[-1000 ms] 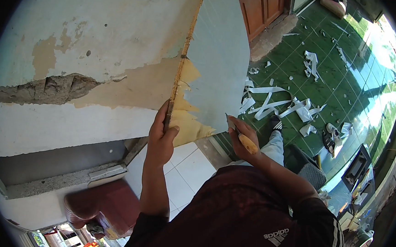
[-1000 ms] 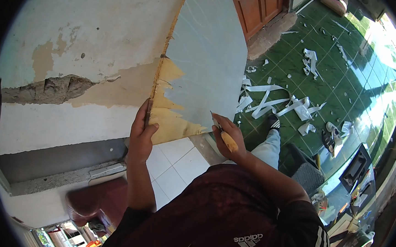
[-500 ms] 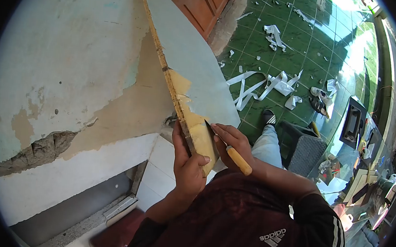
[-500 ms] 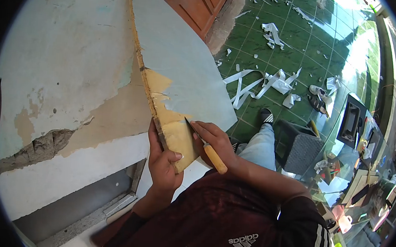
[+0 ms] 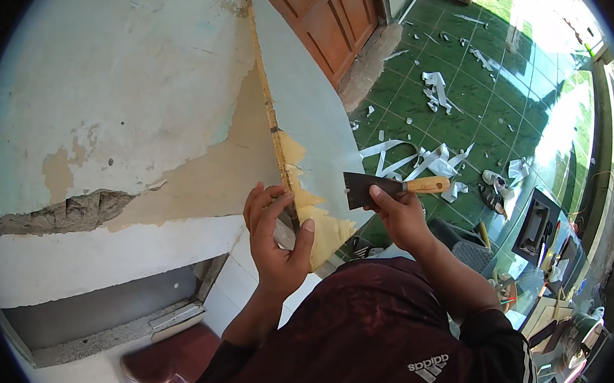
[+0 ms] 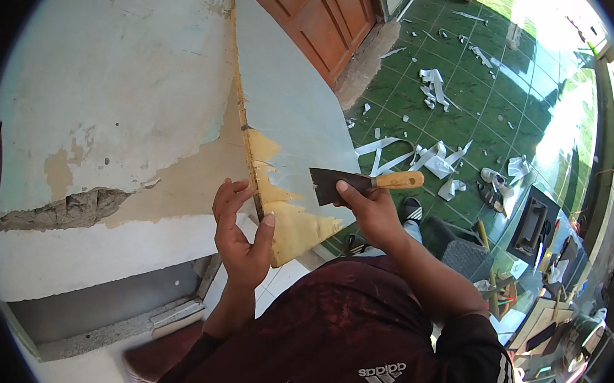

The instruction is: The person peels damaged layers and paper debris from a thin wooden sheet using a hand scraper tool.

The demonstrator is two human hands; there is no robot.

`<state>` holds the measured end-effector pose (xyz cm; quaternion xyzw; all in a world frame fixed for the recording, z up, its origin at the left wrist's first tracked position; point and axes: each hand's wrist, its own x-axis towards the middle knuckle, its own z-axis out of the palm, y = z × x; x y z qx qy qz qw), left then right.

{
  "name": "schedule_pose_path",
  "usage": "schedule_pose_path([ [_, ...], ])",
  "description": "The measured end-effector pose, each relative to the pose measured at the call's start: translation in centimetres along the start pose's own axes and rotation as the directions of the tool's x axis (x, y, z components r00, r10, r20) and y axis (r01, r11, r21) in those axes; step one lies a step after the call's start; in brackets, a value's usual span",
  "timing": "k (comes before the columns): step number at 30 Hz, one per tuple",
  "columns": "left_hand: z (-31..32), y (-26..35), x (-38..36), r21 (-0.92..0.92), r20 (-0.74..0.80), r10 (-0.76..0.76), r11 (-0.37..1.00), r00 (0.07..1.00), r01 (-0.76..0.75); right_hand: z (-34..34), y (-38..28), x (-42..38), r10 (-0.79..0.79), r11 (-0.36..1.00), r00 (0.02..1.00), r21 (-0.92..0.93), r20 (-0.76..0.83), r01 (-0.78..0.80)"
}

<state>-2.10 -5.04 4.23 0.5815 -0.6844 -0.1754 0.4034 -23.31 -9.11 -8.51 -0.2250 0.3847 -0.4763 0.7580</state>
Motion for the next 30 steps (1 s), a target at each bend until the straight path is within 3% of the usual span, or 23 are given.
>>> schedule_pose_path([
  [2, -0.7, 0.6, 1.2, 0.226, 0.074, 0.137, 0.962, 0.988, -0.151, 1.1, -2.0, -0.5, -0.053, 0.999, 0.997, 0.01, 0.058, 0.052],
  [3, -0.4, 2.6, 2.3, 0.255, 0.074, 0.092, 0.961, 0.993, -0.108, 1.6, -2.7, -0.8, -0.061, 0.998, 0.995, 0.002, 0.085, 0.061],
  [6, 0.0, 3.8, 3.5, 0.245, 0.199, 0.044, 0.965, 0.979, -0.093, 2.6, -4.1, -1.2, -0.115, 0.991, 0.976, -0.046, 0.187, 0.126],
  [8, 0.8, 3.0, 3.6, 0.214, 0.157, 0.071, 0.971, 0.985, -0.104, 3.0, -4.9, -1.3, -0.15, 0.981, 0.947, -0.072, 0.284, 0.178],
  [12, 1.2, 2.8, 4.0, 0.131, 0.132, 0.082, 0.986, 0.988, -0.1, 3.0, -6.0, -1.4, -0.178, 0.966, 0.942, -0.134, 0.285, 0.223],
  [15, 1.1, 2.9, 5.2, 0.164, 0.264, 0.045, 0.982, 0.963, -0.091, 1.8, -6.6, -0.9, -0.22, 0.973, 0.961, -0.04, 0.166, 0.229],
  [17, 1.7, 2.8, 6.1, 0.295, 0.328, 0.112, 0.931, 0.938, -0.214, 0.5, -7.4, -0.3, -0.247, 0.969, 0.966, 0.01, 0.072, 0.246],
  [20, 3.3, 2.4, 7.6, 0.418, 0.452, 0.168, 0.828, 0.876, -0.374, -1.5, -9.1, -0.3, -0.345, 0.892, 0.934, -0.345, -0.098, 0.294],
  [22, 4.0, 2.7, 9.3, 0.485, 0.513, 0.1, 0.786, 0.852, -0.384, -3.0, -9.6, -0.2, -0.357, 0.869, 0.928, -0.403, -0.105, 0.288],
  [23, 4.4, 1.7, 10.2, 0.501, 0.587, -0.024, 0.796, 0.809, -0.339, -3.9, -9.6, -0.2, -0.358, 0.858, 0.927, -0.429, -0.109, 0.281],
  [26, 4.4, 0.6, 11.3, 0.451, 0.645, 0.051, 0.78, 0.762, -0.434, -5.3, -9.5, -0.4, -0.409, 0.839, 0.897, -0.457, -0.169, 0.297],
  [27, 4.9, 0.7, 11.0, 0.404, 0.588, 0.158, 0.793, 0.794, -0.456, -5.9, -9.3, -0.3, -0.41, 0.829, 0.886, -0.494, -0.216, 0.263],
  [30, 5.2, 0.5, 11.3, 0.457, 0.593, 0.095, 0.778, 0.799, -0.432, -7.0, -9.0, 0.1, -0.399, 0.829, 0.886, -0.505, -0.236, 0.239],
])
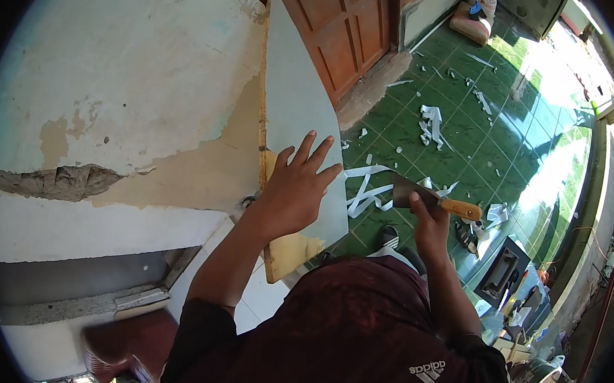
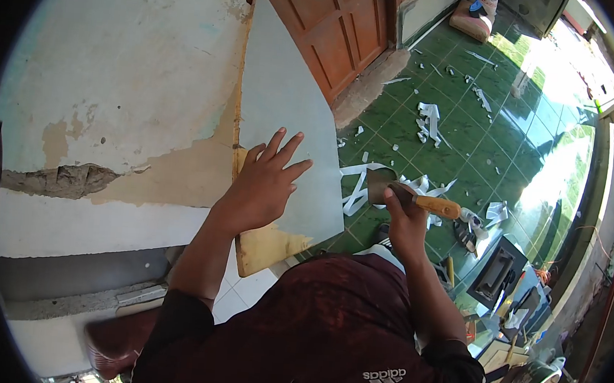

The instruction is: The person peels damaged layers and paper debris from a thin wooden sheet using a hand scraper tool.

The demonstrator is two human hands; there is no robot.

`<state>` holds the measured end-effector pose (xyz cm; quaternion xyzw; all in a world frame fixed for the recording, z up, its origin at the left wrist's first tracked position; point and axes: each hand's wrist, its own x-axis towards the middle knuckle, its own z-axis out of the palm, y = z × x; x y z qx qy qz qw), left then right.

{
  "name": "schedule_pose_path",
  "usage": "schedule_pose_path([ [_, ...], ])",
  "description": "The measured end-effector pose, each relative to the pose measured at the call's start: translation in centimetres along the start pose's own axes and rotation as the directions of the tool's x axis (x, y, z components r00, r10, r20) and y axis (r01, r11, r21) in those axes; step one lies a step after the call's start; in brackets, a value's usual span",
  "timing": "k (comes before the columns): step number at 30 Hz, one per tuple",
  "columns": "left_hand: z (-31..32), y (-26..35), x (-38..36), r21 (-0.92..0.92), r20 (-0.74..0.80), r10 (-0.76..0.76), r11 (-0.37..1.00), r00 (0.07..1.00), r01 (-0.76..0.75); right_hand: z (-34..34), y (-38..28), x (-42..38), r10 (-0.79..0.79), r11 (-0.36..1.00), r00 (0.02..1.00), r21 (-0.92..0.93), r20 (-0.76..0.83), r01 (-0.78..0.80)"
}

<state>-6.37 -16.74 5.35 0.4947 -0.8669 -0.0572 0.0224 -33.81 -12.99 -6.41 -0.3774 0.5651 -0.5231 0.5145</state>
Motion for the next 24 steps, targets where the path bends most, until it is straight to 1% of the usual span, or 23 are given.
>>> schedule_pose_path([
  [1, -0.6, -0.3, 0.3, 0.024, 0.141, -0.054, 0.998, 0.988, 0.051, -0.6, 1.2, 0.5, 0.012, 0.998, 0.997, -0.068, 0.073, -0.007],
  [2, -1.4, -0.6, 0.6, 0.061, 0.279, -0.107, 0.994, 0.954, 0.094, -0.6, 1.9, 0.6, 0.01, 1.0, 0.993, -0.017, 0.114, -0.008],
  [4, -0.8, -1.4, -0.4, -0.015, 0.194, -0.135, 0.99, 0.972, 0.141, 0.8, 1.5, 0.2, -0.003, 0.996, 0.982, 0.09, 0.188, -0.015],
  [6, -1.2, -0.7, -1.9, -0.068, -0.025, -0.162, 0.985, 0.986, 0.16, 2.3, 1.4, -0.9, -0.021, 0.995, 0.966, 0.104, 0.258, -0.006],
  [7, -1.3, -0.2, -2.8, -0.095, -0.139, -0.176, 0.982, 0.975, 0.164, 3.1, 1.8, -1.5, -0.045, 0.993, 0.952, 0.114, 0.302, 0.011],
  [8, -1.1, -0.4, -4.1, -0.155, -0.177, -0.187, 0.975, 0.966, 0.16, 3.6, 2.3, -2.1, -0.067, 0.992, 0.937, 0.124, 0.342, 0.025],
  [9, -0.9, -1.0, -5.8, -0.215, -0.211, -0.199, 0.964, 0.957, 0.154, 4.2, 2.8, -2.3, -0.105, 0.992, 0.893, -0.015, 0.437, 0.124],
  [10, -0.4, -1.5, -7.5, -0.273, -0.245, -0.211, 0.952, 0.946, 0.142, 5.3, 2.4, -2.9, -0.13, 0.985, 0.872, -0.035, 0.472, 0.166],
  [11, 0.6, -1.9, -9.0, -0.338, -0.321, -0.25, 0.931, 0.913, 0.136, 6.7, 1.7, -3.9, -0.155, 0.976, 0.849, -0.054, 0.506, 0.21],
  [12, 1.5, -1.6, -10.5, -0.526, -0.325, -0.362, 0.837, 0.874, 0.151, 8.2, 1.3, -4.9, -0.179, 0.964, 0.825, -0.072, 0.536, 0.255],
  [13, 2.5, -0.7, -11.6, -0.692, -0.306, -0.47, 0.707, 0.828, 0.145, 9.5, 1.5, -5.9, -0.225, 0.947, 0.803, -0.069, 0.552, 0.313],
  [14, 3.4, 0.0, -12.6, -0.828, -0.263, -0.568, 0.548, 0.78, 0.119, 10.7, 1.8, -7.0, -0.287, 0.931, 0.794, -0.039, 0.536, 0.363],
  [15, 4.0, 0.2, -13.4, -0.886, -0.181, -0.58, 0.446, 0.794, 0.124, 11.8, 2.2, -8.3, -0.351, 0.909, 0.78, -0.011, 0.518, 0.416],
  [16, 4.8, 0.1, -14.0, -0.963, -0.115, -0.555, 0.266, 0.824, 0.044, 12.9, 2.6, -9.3, -0.414, 0.882, 0.761, 0.015, 0.499, 0.47],
  [17, 5.1, 0.3, -14.4, -0.978, -0.054, -0.521, 0.2, 0.852, 0.06, 13.9, 3.0, -10.0, -0.525, 0.809, 0.731, -0.011, 0.436, 0.588],
  [18, 5.1, 0.6, -14.7, -0.988, 0.008, -0.481, 0.133, 0.877, 0.082, 14.4, 3.8, -10.6, -0.502, 0.82, 0.749, -0.038, 0.432, 0.571],
  [20, 6.3, 1.8, -15.2, -0.992, 0.108, -0.532, -0.004, 0.84, 0.125, 14.8, 5.6, -11.2, -0.452, 0.84, 0.786, -0.095, 0.422, 0.534],
  [21, 6.8, 2.3, -15.7, -0.985, 0.17, -0.557, -0.081, 0.813, 0.15, 15.5, 5.8, -11.3, -0.437, 0.859, 0.821, -0.099, 0.367, 0.502],
  [24, 7.0, 1.9, -16.3, -0.987, 0.131, -0.501, 0.017, 0.855, 0.161, 16.2, 4.7, -13.0, -0.639, 0.733, 0.706, -0.039, 0.306, 0.68],
])
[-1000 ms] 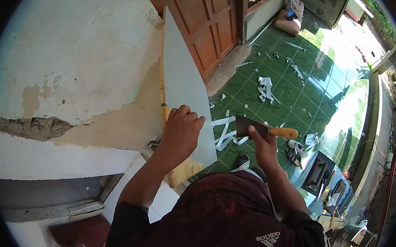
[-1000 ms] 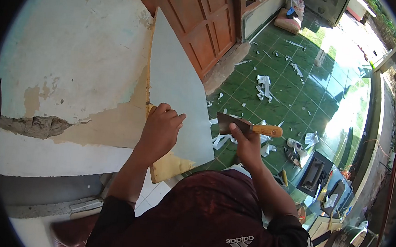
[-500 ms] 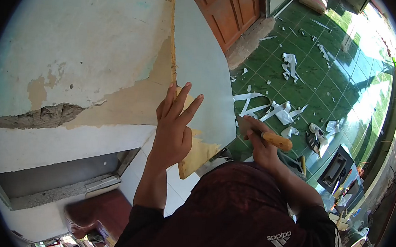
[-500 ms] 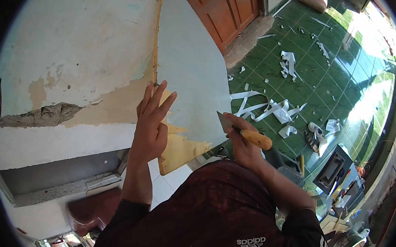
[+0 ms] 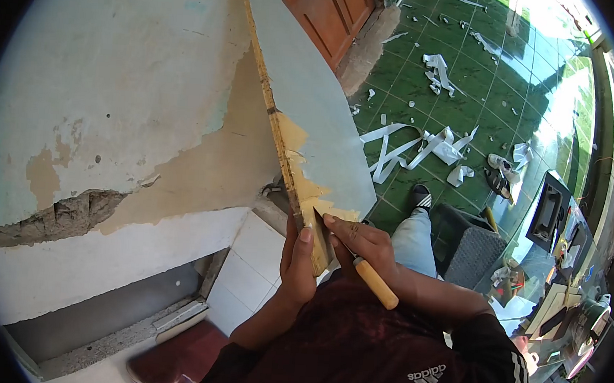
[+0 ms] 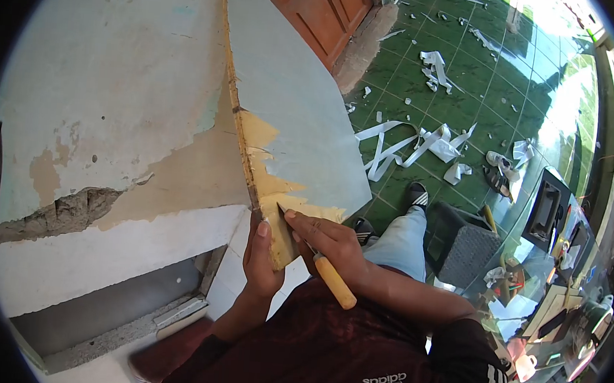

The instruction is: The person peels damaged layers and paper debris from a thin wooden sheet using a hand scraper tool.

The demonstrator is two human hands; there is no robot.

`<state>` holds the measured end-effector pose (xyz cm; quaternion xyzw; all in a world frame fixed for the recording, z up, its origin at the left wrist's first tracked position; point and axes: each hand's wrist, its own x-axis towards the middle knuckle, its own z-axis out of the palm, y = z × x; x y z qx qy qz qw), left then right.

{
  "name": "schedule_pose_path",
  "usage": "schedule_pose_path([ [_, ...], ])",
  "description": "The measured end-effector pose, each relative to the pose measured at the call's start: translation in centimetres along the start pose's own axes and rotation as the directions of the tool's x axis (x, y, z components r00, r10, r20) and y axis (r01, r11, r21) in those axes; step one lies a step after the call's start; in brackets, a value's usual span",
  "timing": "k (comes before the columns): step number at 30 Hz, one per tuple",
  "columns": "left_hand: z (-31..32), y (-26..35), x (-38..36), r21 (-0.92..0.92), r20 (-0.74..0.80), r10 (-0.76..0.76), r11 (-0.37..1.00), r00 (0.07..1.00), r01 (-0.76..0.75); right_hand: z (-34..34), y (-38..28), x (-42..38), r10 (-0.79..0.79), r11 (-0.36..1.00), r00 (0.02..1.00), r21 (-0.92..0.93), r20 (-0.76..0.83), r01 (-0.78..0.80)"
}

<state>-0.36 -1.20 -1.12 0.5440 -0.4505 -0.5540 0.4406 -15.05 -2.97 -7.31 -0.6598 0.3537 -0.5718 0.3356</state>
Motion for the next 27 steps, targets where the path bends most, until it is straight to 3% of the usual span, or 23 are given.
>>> schedule_pose_path([
  [1, 0.1, 0.4, 0.0, -0.111, -0.022, -0.051, 0.993, 0.998, 0.048, 0.2, -0.6, 0.2, -0.003, 1.0, 1.0, -0.02, -0.009, 0.002],
  [4, -0.3, 0.7, -0.1, -0.08, -0.015, -0.075, 0.994, 0.997, 0.073, 1.2, 1.4, -0.3, 0.365, 0.931, 0.929, -0.043, 0.06, -0.362],
  [8, -1.2, 0.5, -0.1, -0.123, -0.021, -0.071, 0.99, 0.997, 0.068, 2.1, -1.6, 2.0, -0.047, 0.997, 0.99, -0.075, -0.135, 0.037],
  [12, -1.5, 0.5, -0.2, -0.161, -0.017, -0.077, 0.984, 0.997, 0.074, 2.7, 1.0, 2.6, 0.14, 0.99, 0.99, -0.037, 0.018, -0.14],
  [16, -2.0, 0.7, -0.3, -0.147, -0.007, -0.086, 0.986, 0.996, 0.084, 2.8, -0.2, 3.2, 0.021, 0.997, 1.0, -0.072, 0.013, -0.02],
  [20, -1.7, 0.9, -0.2, -0.115, -0.01, -0.103, 0.988, 0.995, 0.102, 2.7, 0.4, 4.3, 0.112, 0.994, 0.994, -0.01, 0.017, -0.112],
  [24, -2.1, 0.1, -0.1, -0.127, -0.01, -0.086, 0.988, 0.996, 0.084, 2.9, 0.4, 4.2, 0.077, 0.997, 0.996, -0.012, -0.04, -0.077],
  [27, -2.2, 0.5, -0.1, -0.116, 0.02, -0.069, 0.991, 0.997, 0.071, 2.4, -0.1, 3.7, 0.105, 0.993, 0.993, -0.057, 0.051, -0.102],
])
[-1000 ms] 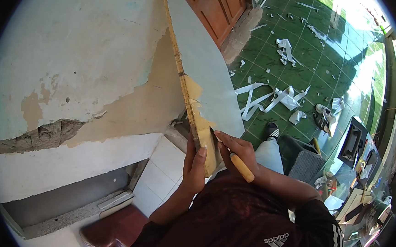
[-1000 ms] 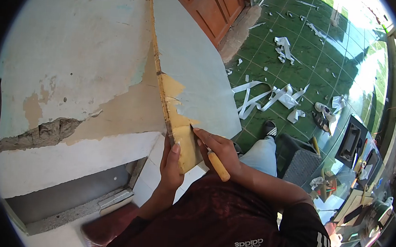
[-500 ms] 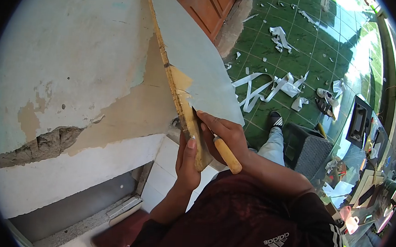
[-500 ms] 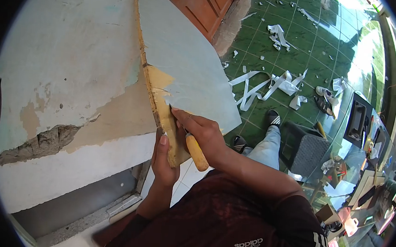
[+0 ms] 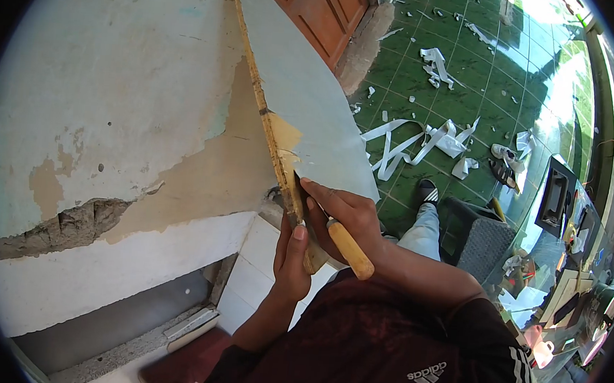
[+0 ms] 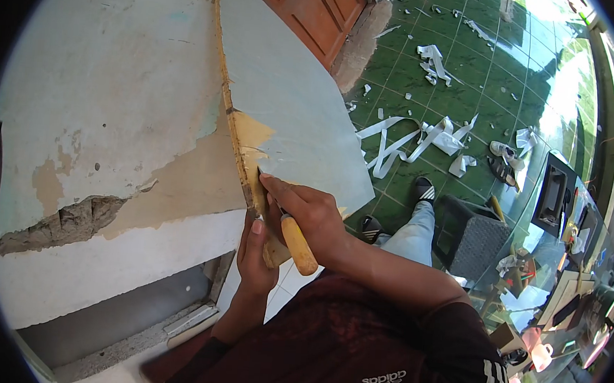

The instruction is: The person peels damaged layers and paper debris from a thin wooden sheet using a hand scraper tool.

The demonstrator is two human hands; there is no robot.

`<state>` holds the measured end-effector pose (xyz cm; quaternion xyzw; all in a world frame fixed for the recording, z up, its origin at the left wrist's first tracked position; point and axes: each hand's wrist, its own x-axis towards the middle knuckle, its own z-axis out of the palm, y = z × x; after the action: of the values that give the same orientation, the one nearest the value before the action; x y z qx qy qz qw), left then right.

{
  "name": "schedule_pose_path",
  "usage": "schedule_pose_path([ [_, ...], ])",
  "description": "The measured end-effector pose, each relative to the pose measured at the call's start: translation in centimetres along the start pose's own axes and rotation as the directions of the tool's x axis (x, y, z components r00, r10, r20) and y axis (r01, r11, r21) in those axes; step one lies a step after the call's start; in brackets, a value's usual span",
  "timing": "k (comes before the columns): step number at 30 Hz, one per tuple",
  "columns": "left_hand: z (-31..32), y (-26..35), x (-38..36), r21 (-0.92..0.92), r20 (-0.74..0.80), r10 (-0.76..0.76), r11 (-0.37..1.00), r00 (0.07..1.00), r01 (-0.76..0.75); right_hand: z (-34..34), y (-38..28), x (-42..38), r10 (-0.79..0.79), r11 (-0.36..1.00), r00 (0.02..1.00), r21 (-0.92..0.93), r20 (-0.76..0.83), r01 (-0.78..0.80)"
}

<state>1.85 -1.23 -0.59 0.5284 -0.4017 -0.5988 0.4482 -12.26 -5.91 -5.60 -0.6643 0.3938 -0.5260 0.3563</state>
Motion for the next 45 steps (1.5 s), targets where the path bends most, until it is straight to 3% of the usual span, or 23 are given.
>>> schedule_pose_path([
  [1, -0.1, 0.2, 0.1, 0.026, 0.005, 0.012, 1.0, 1.0, -0.012, 0.0, -0.5, -0.2, -0.001, 1.0, 1.0, -0.025, 0.017, 0.001],
  [2, -0.1, 0.3, 0.1, 0.051, 0.01, 0.024, 0.998, 1.0, -0.024, 0.9, -0.1, -0.3, -0.1, 0.995, 0.991, -0.033, -0.088, 0.098],
  [6, 0.1, 0.0, -0.1, -0.025, -0.017, -0.025, 0.999, 1.0, 0.024, 0.7, 1.1, 1.0, 0.046, 0.999, 0.999, 0.017, -0.018, -0.045],
  [10, -0.1, 0.4, 0.1, 0.066, -0.004, 0.01, 0.998, 1.0, -0.01, 0.5, 0.3, -0.1, -0.053, 0.999, 0.997, -0.012, -0.05, 0.053],
  [14, -0.1, 0.3, -0.4, 0.045, -0.012, -0.013, 0.999, 1.0, 0.013, 1.2, 1.1, 1.6, 0.007, 1.0, 0.99, 0.031, -0.143, -0.002],
  [17, -0.8, 0.1, 0.0, 0.054, -0.018, 0.004, 0.999, 1.0, -0.003, 0.5, -0.1, -0.7, -0.026, 0.999, 1.0, 0.038, 0.003, 0.026],
  [21, -1.1, 0.4, -0.3, 0.025, -0.048, -0.014, 1.0, 0.999, 0.015, 2.5, 1.6, 1.5, 0.017, 0.999, 0.986, 0.033, -0.163, -0.012],
  [22, -1.7, 0.3, -0.4, 0.071, -0.035, -0.018, 0.997, 0.999, 0.021, 2.2, 1.7, 2.0, 0.069, 0.996, 0.99, 0.063, -0.124, -0.062],
  [25, -2.8, 0.0, -0.2, 0.025, -0.019, 0.003, 1.0, 1.0, -0.002, 2.0, -0.6, 1.2, -0.023, 0.999, 0.992, 0.026, -0.125, 0.026],
  [29, -4.1, 1.1, -0.6, 0.059, -0.068, -0.024, 0.998, 0.997, 0.028, 4.6, 2.4, 1.8, 0.007, 0.999, 0.987, 0.048, -0.161, 0.001],
  [31, -6.1, 1.1, -0.6, 0.008, -0.075, -0.067, 0.998, 0.995, 0.067, 4.1, 3.6, 2.9, 0.166, 0.971, 0.986, 0.178, -0.009, -0.161],
  [33, -8.5, 1.8, -0.6, 0.119, -0.034, -0.048, 0.992, 0.998, 0.052, 3.8, 2.7, 4.0, 0.384, 0.824, 0.923, 0.437, 0.034, -0.359],
  [35, -10.2, 2.4, -0.7, 0.241, -0.025, -0.026, 0.97, 0.999, 0.032, 3.2, 4.2, 4.5, 0.409, 0.836, 0.904, 0.345, 0.127, -0.427],
  [36, -10.5, 2.4, -0.9, 0.251, -0.092, 0.073, 0.967, 0.993, -0.048, 2.8, 4.7, 4.8, 0.378, 0.863, 0.908, 0.286, 0.18, -0.416],
  [40, -11.7, 4.2, -2.2, 0.583, -0.277, 0.198, 0.812, 0.94, 0.001, 3.0, 5.2, 5.7, 0.354, 0.84, 0.896, 0.33, 0.267, -0.43],
  [45, -11.7, 5.7, -2.7, 0.7, -0.5, 0.208, 0.669, 0.841, 0.251, 6.2, 4.9, 7.7, 0.057, 0.921, 0.894, 0.322, 0.444, -0.218],
])
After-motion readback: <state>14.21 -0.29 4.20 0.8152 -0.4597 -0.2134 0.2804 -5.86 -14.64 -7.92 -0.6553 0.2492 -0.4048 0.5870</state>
